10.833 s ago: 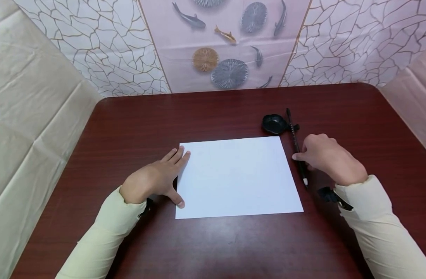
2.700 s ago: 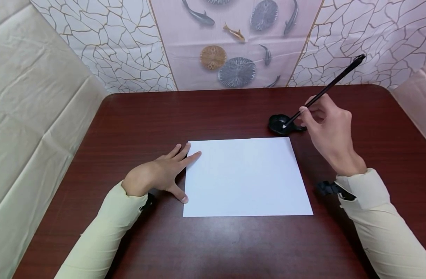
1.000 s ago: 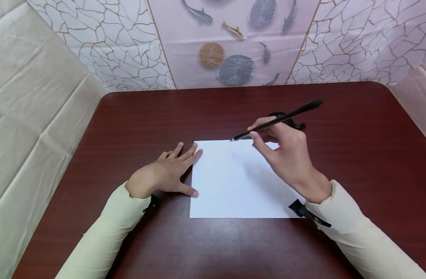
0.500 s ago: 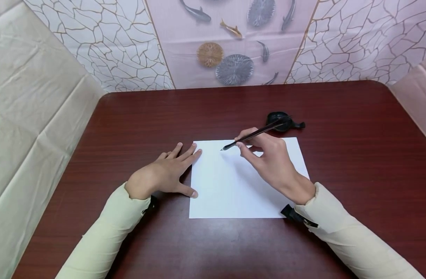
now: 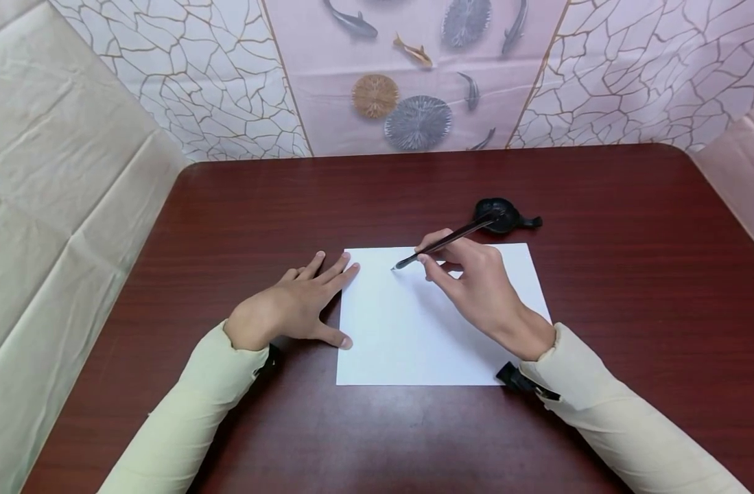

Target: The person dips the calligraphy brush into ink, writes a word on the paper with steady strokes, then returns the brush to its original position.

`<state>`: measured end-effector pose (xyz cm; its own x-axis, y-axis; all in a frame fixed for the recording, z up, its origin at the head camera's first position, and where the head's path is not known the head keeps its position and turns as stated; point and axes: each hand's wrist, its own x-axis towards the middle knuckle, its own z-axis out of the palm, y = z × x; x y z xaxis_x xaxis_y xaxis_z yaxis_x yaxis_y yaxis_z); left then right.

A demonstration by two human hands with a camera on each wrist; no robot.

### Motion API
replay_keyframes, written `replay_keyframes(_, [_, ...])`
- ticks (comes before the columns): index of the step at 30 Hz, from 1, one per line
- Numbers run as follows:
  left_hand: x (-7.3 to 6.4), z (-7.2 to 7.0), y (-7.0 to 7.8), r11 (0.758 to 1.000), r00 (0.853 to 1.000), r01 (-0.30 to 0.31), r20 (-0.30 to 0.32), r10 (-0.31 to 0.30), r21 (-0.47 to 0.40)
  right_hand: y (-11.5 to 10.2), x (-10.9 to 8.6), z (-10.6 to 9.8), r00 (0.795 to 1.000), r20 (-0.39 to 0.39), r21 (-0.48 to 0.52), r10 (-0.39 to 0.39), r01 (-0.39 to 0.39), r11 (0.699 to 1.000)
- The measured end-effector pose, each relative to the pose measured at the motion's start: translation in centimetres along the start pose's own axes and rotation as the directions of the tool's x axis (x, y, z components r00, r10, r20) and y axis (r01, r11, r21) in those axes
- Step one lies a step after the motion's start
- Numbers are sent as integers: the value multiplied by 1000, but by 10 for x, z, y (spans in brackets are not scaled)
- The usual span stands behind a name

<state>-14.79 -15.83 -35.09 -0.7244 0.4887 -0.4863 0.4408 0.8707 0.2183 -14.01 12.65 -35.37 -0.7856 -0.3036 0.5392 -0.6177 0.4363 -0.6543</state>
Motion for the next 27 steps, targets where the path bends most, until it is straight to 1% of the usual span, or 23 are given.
replay_keyframes(11, [1,0,0,1000,1000,1,-1,-1,5,-3,-1,1,1000,15,-12,11,-10,1000])
replay_keyframes(15, [1,0,0,1000,1000,3,0,-3,9,-5,-2,2,1000,21,-5,0,0,1000])
replay_keyframes(21, [1,0,0,1000,1000,11,3,-11,11,-12,-2,1,998,53,14,-22,21,1000])
replay_keyframes(27, [1,-1,0,1000,1000,15,3,-15,17,-16,-3,1,996,78,9,-49,49,999])
